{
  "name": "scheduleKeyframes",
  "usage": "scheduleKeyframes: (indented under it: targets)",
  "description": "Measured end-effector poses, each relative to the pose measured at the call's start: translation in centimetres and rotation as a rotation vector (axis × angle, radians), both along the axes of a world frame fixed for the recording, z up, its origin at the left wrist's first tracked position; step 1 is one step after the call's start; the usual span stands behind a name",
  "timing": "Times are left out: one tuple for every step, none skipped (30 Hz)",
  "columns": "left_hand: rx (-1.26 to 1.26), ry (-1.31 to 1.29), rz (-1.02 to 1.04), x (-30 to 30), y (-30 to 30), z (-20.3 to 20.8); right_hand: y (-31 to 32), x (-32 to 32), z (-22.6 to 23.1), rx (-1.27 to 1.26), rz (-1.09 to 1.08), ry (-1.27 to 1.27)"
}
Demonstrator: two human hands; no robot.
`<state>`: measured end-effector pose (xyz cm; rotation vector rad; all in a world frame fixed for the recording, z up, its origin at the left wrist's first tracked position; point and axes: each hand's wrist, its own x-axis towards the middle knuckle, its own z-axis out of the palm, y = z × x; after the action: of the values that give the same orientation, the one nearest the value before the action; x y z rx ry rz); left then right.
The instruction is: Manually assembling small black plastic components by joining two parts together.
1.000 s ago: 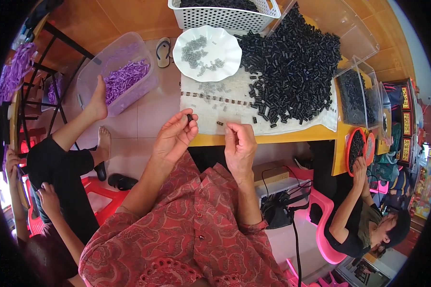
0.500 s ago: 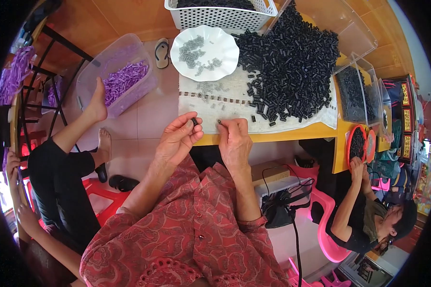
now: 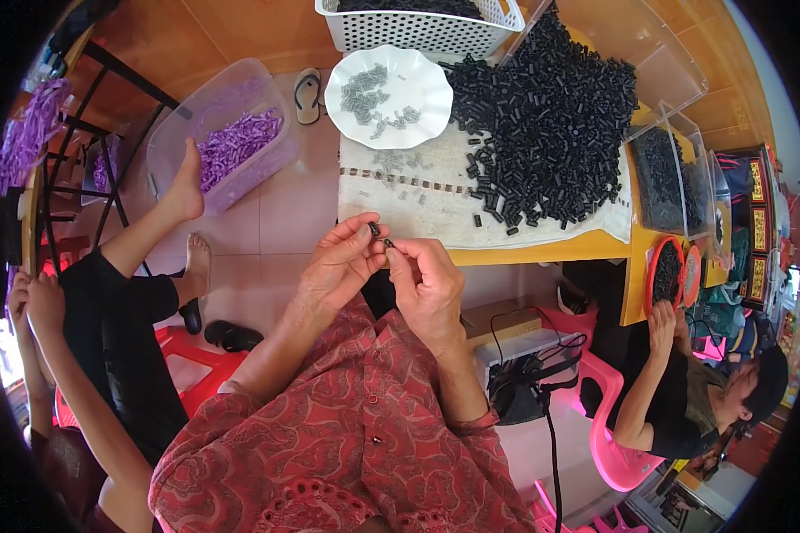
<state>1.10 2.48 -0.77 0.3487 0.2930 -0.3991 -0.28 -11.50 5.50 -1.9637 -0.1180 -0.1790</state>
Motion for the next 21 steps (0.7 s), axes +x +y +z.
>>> scheduleKeyframes:
  targets:
    - [0.0,-0.001,0.0,-0.03,-0.05,0.0,0.0,-0.02,-0.13,0.0,0.0,-0.001]
    - [-0.002,-0.011,-0.001,-0.08,-0.12,-0.03,-0.04,-0.07,-0.43,0.037,-0.001,0.016]
    - [-0.003,-0.021,-0.001,-0.14,-0.19,-0.06,-0.07,-0.12,-0.65,0.073,-0.003,0.031]
    - [-0.003,-0.021,-0.002,-0.19,-0.27,-0.08,-0.08,-0.2,-0.77,0.073,-0.004,0.031]
    - [0.006,-0.016,-0.006,-0.27,-0.35,-0.08,-0.1,-0.34,-0.84,0.138,-0.021,0.091]
    - [0.016,-0.01,-0.009,-0.32,-0.41,-0.07,-0.1,-0.47,-0.84,0.202,-0.038,0.151]
    - [0.016,-0.01,-0.011,-0.34,-0.47,-0.04,-0.08,-0.55,-0.74,0.202,-0.04,0.151]
    - [0.012,-0.016,-0.012,-0.35,-0.48,-0.08,-0.01,-0.57,-0.64,0.243,-0.052,0.187]
    - [0.008,-0.021,-0.013,-0.36,-0.49,-0.11,0.03,-0.59,-0.61,0.285,-0.065,0.224]
    - [0.009,-0.021,-0.011,-0.38,-0.48,-0.16,0.03,-0.6,-0.66,0.285,-0.063,0.225]
    - [0.002,-0.021,-0.013,-0.41,-0.53,-0.16,-0.02,-0.65,-0.64,0.306,-0.06,0.24]
    - [-0.004,-0.022,-0.016,-0.43,-0.58,-0.15,-0.06,-0.68,-0.63,0.327,-0.057,0.256]
    - [-0.005,-0.021,-0.017,-0.45,-0.62,-0.11,-0.06,-0.68,-0.63,0.326,-0.058,0.256]
    - [0.001,-0.026,-0.014,-0.49,-0.66,-0.08,-0.04,-0.65,-0.66,0.355,-0.056,0.269]
    - [0.007,-0.03,-0.012,-0.51,-0.69,-0.07,-0.03,-0.63,-0.68,0.383,-0.053,0.281]
    - [0.007,-0.029,-0.012,-0.54,-0.69,-0.1,-0.03,-0.61,-0.69,0.384,-0.053,0.282]
    - [0.009,-0.032,-0.01,-0.53,-0.7,-0.18,-0.03,-0.57,-0.71,0.395,-0.058,0.3]
    - [0.01,-0.034,-0.008,-0.53,-0.7,-0.23,-0.02,-0.55,-0.74,0.407,-0.062,0.318]
    - [0.01,-0.034,-0.008,-0.54,-0.71,-0.21,-0.01,-0.54,-0.76,0.407,-0.062,0.319]
    - [0.024,-0.045,-0.004,-0.56,-0.75,-0.12,0.01,-0.54,-0.77,0.405,-0.064,0.326]
    - [0.038,-0.057,0.001,-0.58,-0.79,-0.07,0.03,-0.54,-0.77,0.403,-0.066,0.334]
